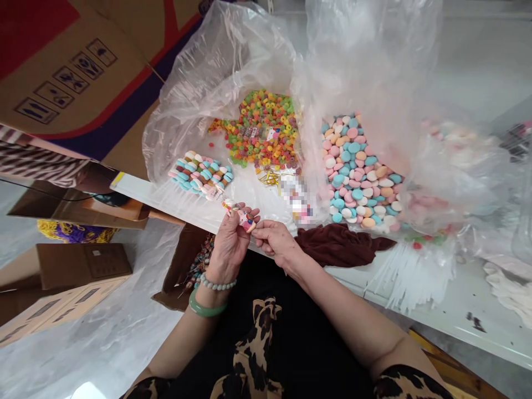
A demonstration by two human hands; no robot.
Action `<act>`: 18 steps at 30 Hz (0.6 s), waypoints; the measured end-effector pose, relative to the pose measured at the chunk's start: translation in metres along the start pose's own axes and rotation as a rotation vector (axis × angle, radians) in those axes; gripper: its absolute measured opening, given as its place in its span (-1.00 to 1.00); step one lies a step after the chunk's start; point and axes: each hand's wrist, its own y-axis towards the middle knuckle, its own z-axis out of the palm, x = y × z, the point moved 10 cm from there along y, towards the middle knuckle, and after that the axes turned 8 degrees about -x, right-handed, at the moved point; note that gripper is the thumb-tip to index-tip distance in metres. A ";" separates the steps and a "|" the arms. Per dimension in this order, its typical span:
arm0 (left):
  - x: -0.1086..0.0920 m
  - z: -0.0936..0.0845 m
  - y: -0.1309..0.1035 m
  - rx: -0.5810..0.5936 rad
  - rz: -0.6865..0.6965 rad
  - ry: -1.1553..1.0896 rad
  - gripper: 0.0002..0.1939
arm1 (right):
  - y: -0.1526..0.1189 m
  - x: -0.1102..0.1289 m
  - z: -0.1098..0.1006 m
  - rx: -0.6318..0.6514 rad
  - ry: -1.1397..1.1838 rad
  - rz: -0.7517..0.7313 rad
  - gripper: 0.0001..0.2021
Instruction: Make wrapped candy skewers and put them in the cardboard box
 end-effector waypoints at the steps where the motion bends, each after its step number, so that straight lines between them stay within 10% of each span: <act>1: 0.004 0.001 -0.002 -0.005 -0.001 0.012 -0.64 | 0.001 -0.004 0.002 0.037 0.049 0.053 -0.81; 7: 0.018 0.001 -0.007 -0.018 -0.041 0.061 -0.66 | 0.001 -0.016 0.004 0.093 0.177 0.204 -0.83; 13: -0.011 -0.008 0.006 -0.027 0.020 0.059 -0.75 | -0.004 0.038 -0.032 -0.268 -0.394 -0.400 -0.86; 18: -0.022 -0.021 0.012 -0.091 0.058 0.034 -0.77 | -0.015 0.052 -0.025 -0.311 -0.736 -0.623 -0.85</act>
